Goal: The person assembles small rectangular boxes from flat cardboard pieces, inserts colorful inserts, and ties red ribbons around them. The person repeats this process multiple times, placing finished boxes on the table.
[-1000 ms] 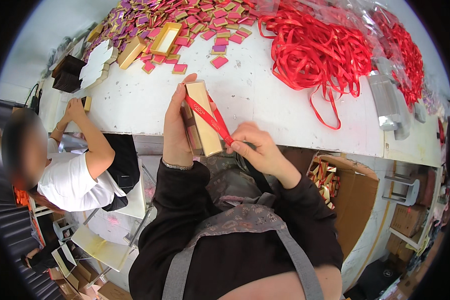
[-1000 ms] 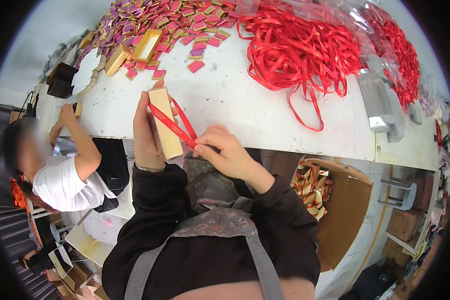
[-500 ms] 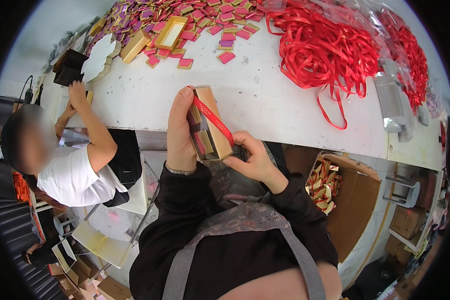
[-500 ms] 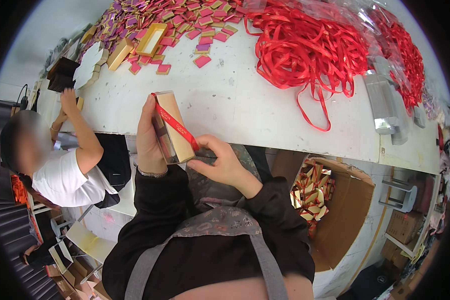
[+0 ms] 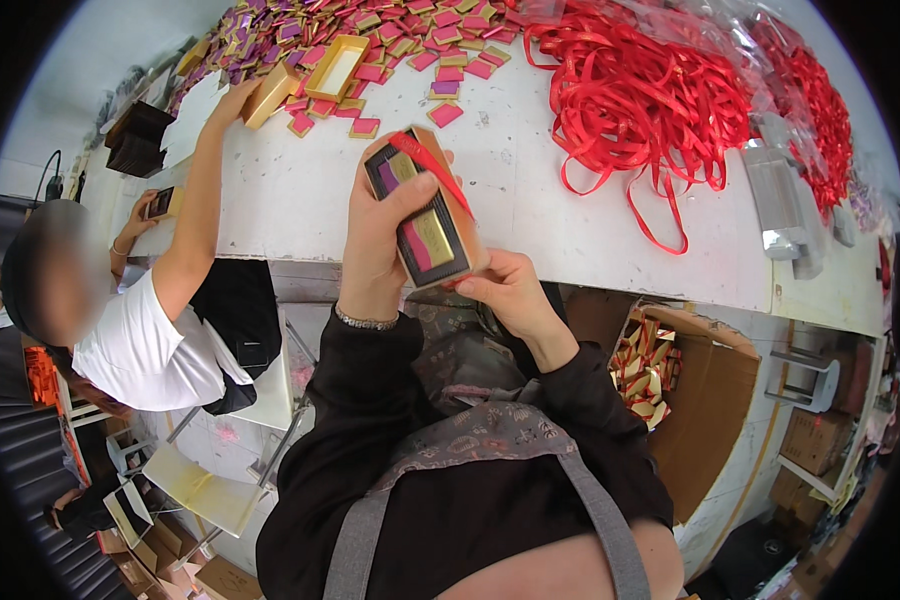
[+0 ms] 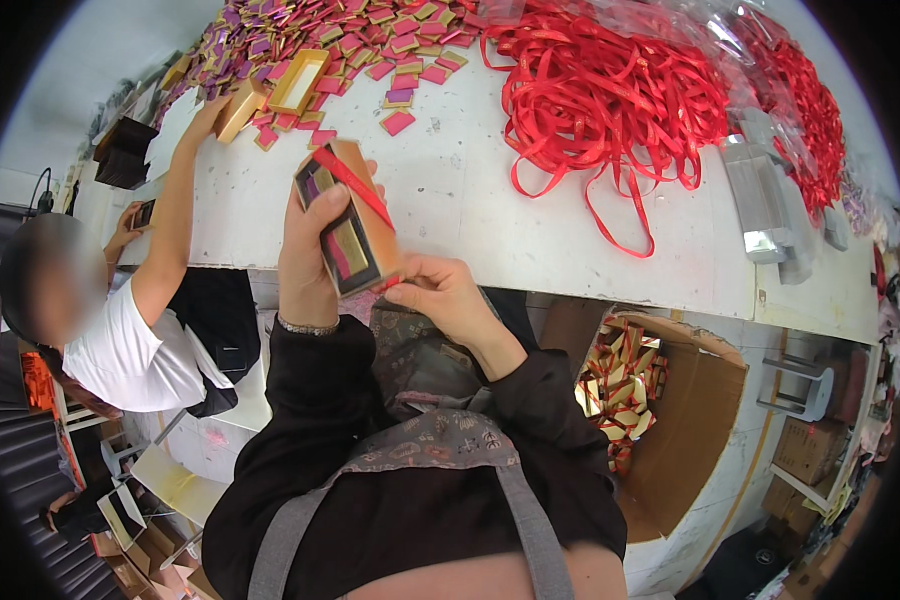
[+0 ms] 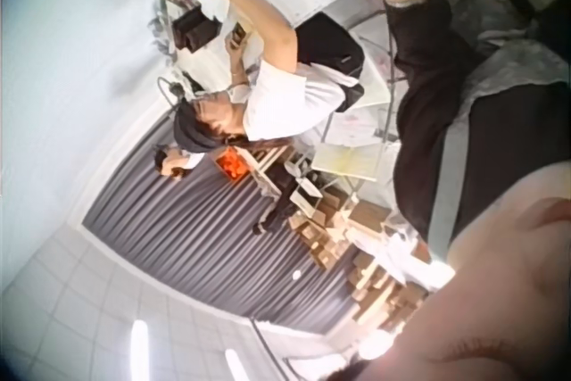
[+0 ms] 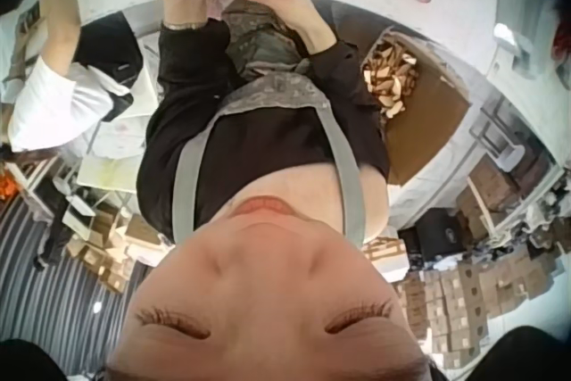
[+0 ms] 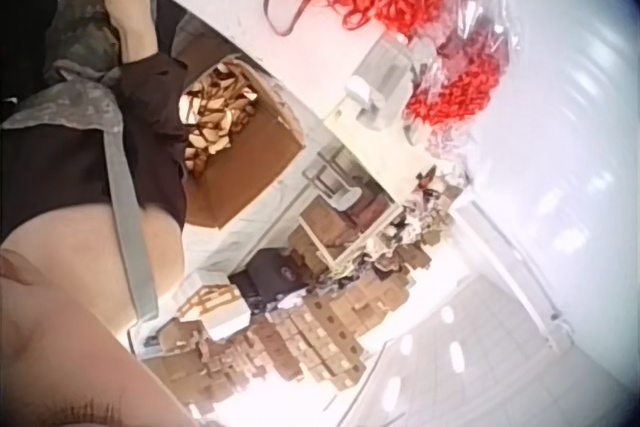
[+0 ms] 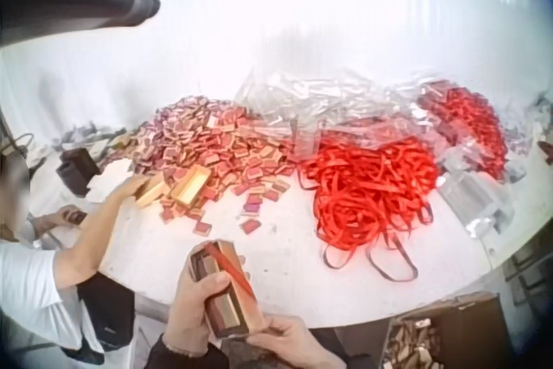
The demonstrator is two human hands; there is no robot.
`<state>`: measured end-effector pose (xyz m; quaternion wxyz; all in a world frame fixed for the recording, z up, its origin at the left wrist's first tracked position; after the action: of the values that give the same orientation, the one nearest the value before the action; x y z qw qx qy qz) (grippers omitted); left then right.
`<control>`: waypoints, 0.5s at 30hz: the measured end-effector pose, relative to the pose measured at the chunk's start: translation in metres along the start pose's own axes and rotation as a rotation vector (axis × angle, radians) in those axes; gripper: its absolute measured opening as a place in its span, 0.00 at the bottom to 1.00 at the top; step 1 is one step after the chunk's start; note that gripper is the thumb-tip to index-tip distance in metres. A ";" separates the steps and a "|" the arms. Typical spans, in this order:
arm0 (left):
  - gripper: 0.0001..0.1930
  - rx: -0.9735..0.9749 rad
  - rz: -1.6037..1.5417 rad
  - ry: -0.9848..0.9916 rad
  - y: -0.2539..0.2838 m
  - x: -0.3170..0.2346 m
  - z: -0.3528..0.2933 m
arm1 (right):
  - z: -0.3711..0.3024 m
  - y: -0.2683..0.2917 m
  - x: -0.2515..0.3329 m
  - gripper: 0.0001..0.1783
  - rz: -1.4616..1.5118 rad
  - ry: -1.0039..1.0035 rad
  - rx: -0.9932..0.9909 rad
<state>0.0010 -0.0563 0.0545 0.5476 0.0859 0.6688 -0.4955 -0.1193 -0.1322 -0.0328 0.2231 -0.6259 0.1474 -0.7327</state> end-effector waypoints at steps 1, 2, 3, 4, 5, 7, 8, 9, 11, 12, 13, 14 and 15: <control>0.26 -0.004 -0.006 -0.007 -0.002 0.000 0.003 | 0.000 0.000 0.003 0.05 -0.059 0.046 0.019; 0.25 -0.016 -0.029 -0.009 -0.007 -0.001 0.004 | 0.000 -0.001 0.002 0.06 -0.011 0.073 -0.008; 0.25 -0.016 -0.020 -0.041 -0.006 0.001 0.005 | 0.000 -0.003 0.000 0.06 0.028 0.103 -0.032; 0.25 -0.016 -0.011 -0.073 -0.001 0.005 0.009 | 0.001 -0.005 -0.002 0.05 0.067 0.134 -0.055; 0.26 -0.016 -0.001 -0.105 0.001 0.008 0.012 | 0.003 -0.007 -0.005 0.05 0.107 0.165 -0.077; 0.29 -0.167 0.087 -0.194 0.003 0.018 0.015 | 0.005 -0.009 -0.019 0.09 0.437 0.181 -0.141; 0.29 -0.224 0.126 -0.245 0.003 0.025 0.016 | 0.005 -0.010 -0.024 0.11 0.601 0.188 -0.171; 0.30 -0.283 0.163 -0.294 0.006 0.030 0.017 | 0.006 -0.011 -0.023 0.12 0.687 0.190 -0.155; 0.32 -0.309 0.262 -0.344 0.008 0.035 0.015 | 0.008 -0.015 -0.021 0.13 0.855 0.193 -0.121; 0.32 -0.323 0.339 -0.376 0.003 0.034 0.010 | 0.007 -0.015 -0.021 0.14 0.913 0.204 -0.116; 0.32 -0.336 0.416 -0.409 0.000 0.032 0.008 | 0.007 -0.016 -0.022 0.14 0.971 0.215 -0.111; 0.33 -0.338 0.592 -0.494 0.002 0.035 0.006 | 0.006 -0.016 -0.022 0.14 1.027 0.227 -0.105; 0.34 -0.318 0.604 -0.496 0.000 0.034 0.004 | 0.005 -0.014 -0.022 0.12 0.976 0.212 -0.182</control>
<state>-0.0099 -0.0736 0.0268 0.8189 0.0707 0.5298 -0.2091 -0.1140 -0.1089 -0.0439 0.4680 -0.4232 0.5078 -0.5865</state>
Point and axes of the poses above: each hand's wrist, its own z-axis towards the middle knuckle, its own y-axis out of the back of the hand, x = y × z, the point moved 3 cm from there along z, towards the middle knuckle, and after that the axes turned 15 degrees about x, right-handed, at the moved point
